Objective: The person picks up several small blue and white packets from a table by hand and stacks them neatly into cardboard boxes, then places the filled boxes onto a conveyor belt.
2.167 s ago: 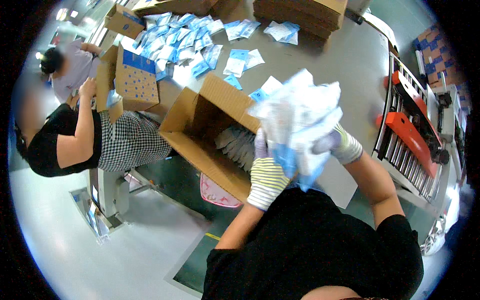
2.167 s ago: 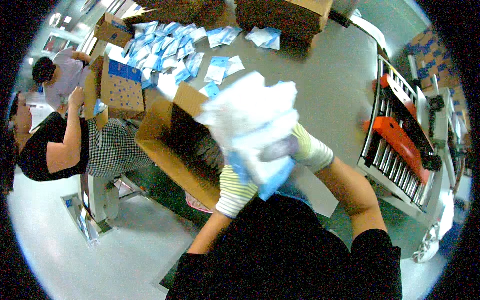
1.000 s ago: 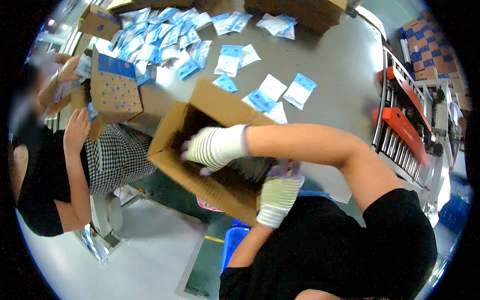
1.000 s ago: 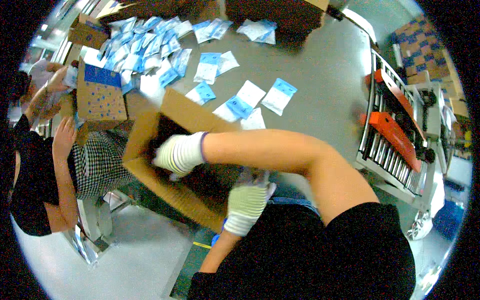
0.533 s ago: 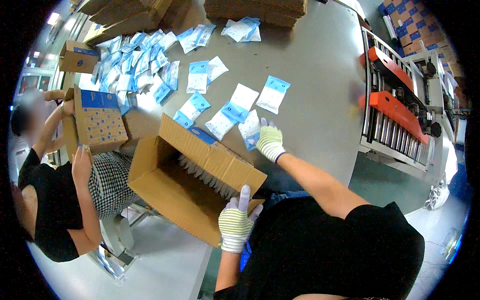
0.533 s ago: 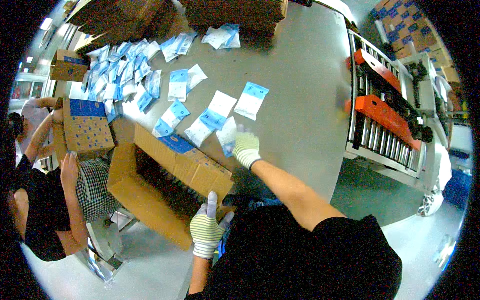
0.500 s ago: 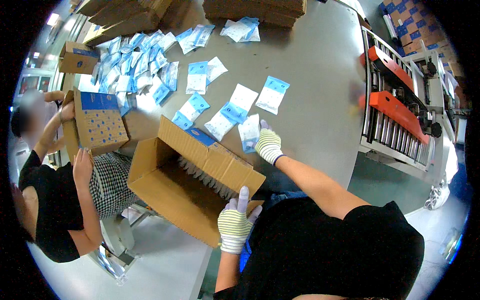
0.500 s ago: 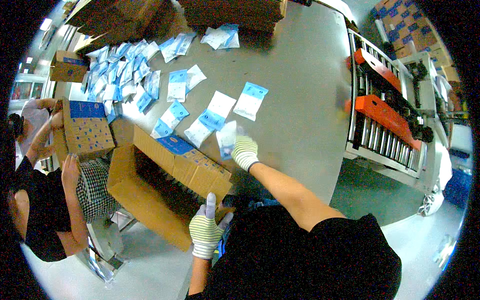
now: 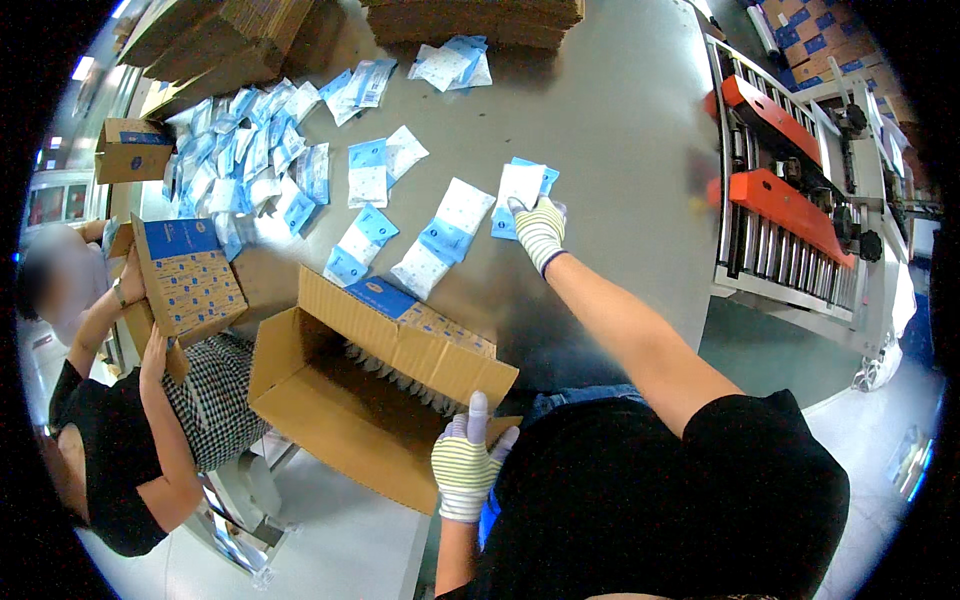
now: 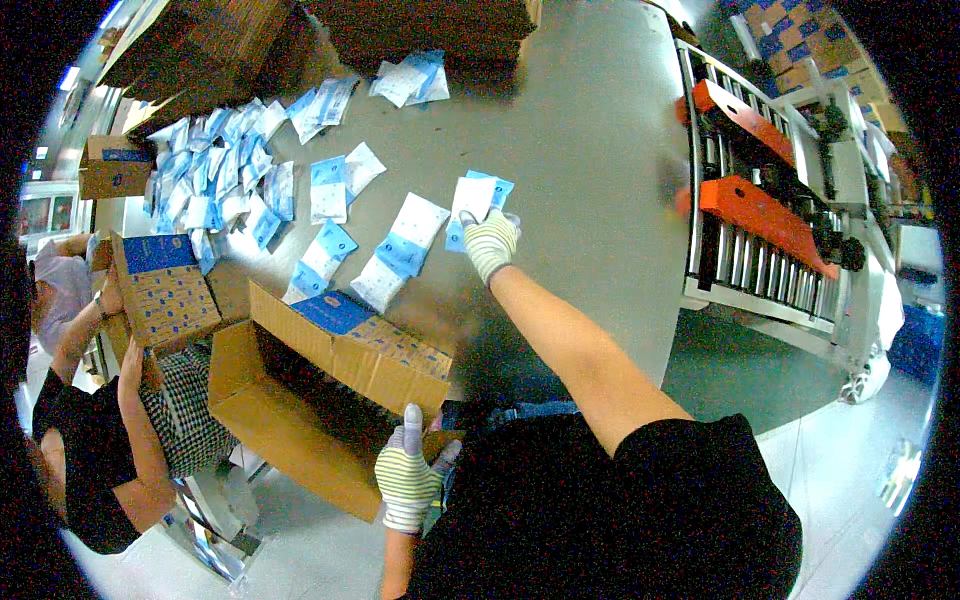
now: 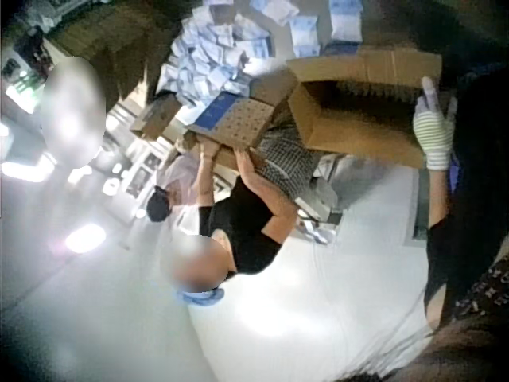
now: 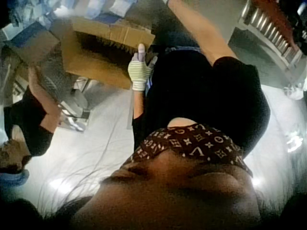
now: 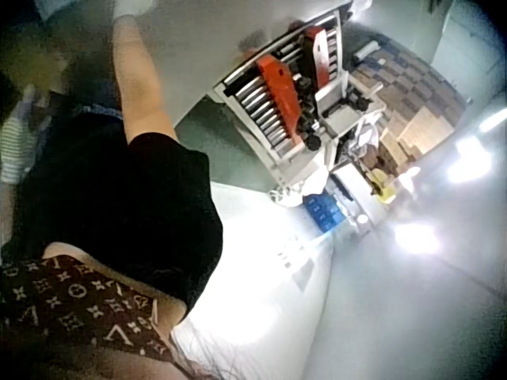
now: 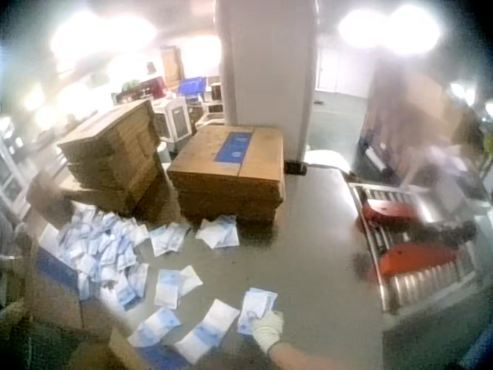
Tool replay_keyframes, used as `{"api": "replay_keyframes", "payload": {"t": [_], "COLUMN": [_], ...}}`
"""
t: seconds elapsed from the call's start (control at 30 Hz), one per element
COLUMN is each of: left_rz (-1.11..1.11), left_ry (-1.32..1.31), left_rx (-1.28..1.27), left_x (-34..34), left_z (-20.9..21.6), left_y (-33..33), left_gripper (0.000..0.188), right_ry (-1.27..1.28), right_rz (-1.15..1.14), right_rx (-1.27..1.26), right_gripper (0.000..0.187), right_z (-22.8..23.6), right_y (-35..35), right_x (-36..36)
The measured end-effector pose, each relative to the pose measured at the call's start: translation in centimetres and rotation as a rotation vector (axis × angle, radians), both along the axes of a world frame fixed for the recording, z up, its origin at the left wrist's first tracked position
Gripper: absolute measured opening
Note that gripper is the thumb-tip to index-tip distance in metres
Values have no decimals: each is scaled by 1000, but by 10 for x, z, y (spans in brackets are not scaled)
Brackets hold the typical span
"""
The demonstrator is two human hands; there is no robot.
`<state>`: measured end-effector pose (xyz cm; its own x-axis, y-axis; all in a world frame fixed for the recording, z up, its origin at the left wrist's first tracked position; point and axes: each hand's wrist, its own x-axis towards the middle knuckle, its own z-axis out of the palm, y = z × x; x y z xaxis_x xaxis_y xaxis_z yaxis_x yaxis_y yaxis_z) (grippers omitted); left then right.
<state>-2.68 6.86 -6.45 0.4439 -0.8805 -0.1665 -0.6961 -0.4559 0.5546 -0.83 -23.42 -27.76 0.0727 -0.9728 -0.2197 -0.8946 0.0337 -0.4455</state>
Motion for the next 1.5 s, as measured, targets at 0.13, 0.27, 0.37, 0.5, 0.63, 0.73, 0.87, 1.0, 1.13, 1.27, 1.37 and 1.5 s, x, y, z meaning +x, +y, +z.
{"api": "replay_keyframes", "payload": {"t": [0.13,0.27,0.37,0.5,0.63,0.73,0.87,1.0,1.13,1.27,1.37,1.5], "left_rz": [-4,-32,-18,-44,-36,-20,1,3,0,-67,-23,-15], "left_ry": [-36,-24,-21,-39,-40,-43,-6,-11,-24,-52,-31,-33], "left_rx": [13,-1,-8,-39,-41,-44,-48,-83,-30,-25,-50,-42], "left_x": [-1,0,1,2,2,2,3,1,2,5,3,1], "left_z": [0,3,1,0,1,-3,3,-4,3,2,-5,-5], "left_y": [5,-1,4,2,6,11,0,6,4,-4,9,13], "left_gripper": [88,87,88,90,90,90,77,77,73,81,81,82], "right_ry": [-103,-291,432,274,647,517,351,459,-513,-335,0,144], "right_rz": [75,581,1112,1583,1496,1302,1030,1094,859,199,353,843], "right_rx": [367,460,406,-325,-45,-8,-140,329,321,285,275,87], "right_gripper": [48,45,46,49,50,54,71,60,61,61,63,72], "right_z": [0,-28,100,69,69,65,59,70,6,-32,34,87], "right_y": [-38,-42,-46,-86,-76,-48,-1,20,20,21,13,-16], "right_x": [-6,-67,-39,-19,4,-10,-55,-52,-8,81,106,77]}}
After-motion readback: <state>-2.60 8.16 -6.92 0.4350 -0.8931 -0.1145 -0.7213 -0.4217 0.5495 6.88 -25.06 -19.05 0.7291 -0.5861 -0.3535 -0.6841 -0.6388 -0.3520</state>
